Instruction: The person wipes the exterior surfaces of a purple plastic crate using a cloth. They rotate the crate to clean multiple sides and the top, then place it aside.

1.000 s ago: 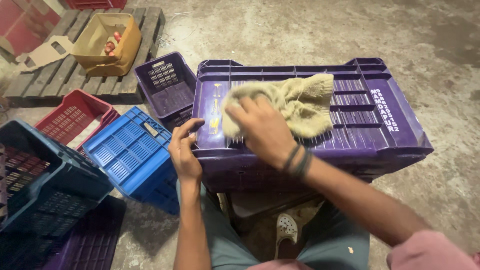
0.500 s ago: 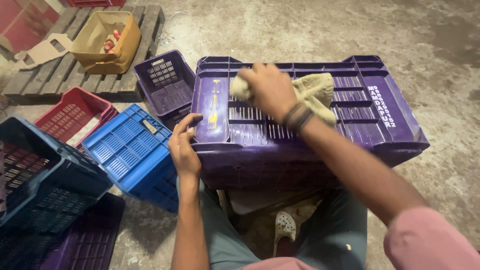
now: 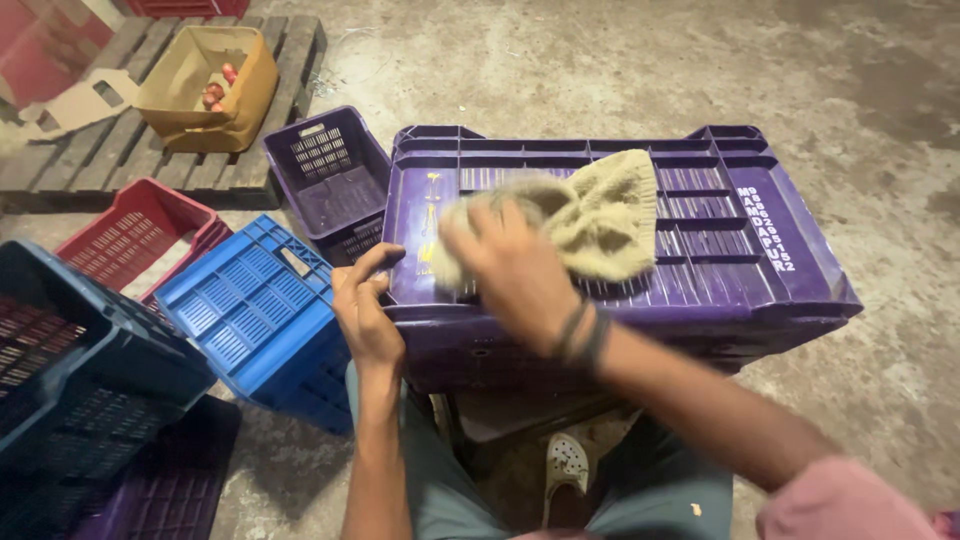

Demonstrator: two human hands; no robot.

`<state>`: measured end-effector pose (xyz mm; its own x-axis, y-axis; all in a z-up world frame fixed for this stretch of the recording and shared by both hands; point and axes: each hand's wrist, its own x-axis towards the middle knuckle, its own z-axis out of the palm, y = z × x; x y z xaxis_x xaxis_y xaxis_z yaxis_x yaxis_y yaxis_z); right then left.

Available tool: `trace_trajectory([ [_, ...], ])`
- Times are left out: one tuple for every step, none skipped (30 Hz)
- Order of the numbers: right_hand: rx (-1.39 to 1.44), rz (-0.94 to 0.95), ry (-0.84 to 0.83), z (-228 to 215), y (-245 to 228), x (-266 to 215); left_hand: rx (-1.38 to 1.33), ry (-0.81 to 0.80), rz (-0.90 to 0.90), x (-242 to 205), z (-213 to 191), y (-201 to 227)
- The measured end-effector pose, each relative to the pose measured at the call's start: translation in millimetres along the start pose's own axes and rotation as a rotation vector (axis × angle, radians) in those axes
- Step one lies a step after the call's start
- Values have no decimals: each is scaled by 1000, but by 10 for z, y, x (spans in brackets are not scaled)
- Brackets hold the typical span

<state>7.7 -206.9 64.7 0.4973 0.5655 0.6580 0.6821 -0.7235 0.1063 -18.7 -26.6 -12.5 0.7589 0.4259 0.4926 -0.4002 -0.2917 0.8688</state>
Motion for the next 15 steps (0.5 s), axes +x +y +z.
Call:
trace_trajectory([
  [95,30,-55,-201,-151,-115,-4,5,-22,-5,1,3],
  [193,60,-109,-365,-264,-188,-9,1,-26,-5,-4,9],
  [210,63,-106,-494,-341,-237,-14,-2,-31,-2,-4,14],
  [231,68,-103,-585,-397,-275,-16,-5,-37,1,-13,19],
  [251,72,-101,-638,-409,-288,-12,-22,-10,-2,-20,22],
  [278,52,-76,-640,-395,-284,-7,-43,18,-4,-37,23],
  [305,32,-51,-589,-362,-250,-2,-64,46,-8,-53,23],
  [327,12,-22,-518,-291,-198,7,-52,19,-5,-53,25],
  [327,-46,-10,-426,-215,-144,15,-40,-8,-3,-53,24],
  [326,-104,-2,-292,-145,-76,23,-26,-38,-16,-48,14],
  [326,-162,7,-134,-67,11,16,-18,-32,-24,-41,-3],
  [262,-165,-56,75,5,162,12,-11,-28,-24,-44,-25],
  [199,-168,-119,302,78,350,8,-3,-24,-23,-49,-47],
  [179,-155,-108,516,169,548,20,3,-21,-26,-58,-61],
  [160,-142,-97,729,268,761,32,10,-18,-25,-61,-77],
])
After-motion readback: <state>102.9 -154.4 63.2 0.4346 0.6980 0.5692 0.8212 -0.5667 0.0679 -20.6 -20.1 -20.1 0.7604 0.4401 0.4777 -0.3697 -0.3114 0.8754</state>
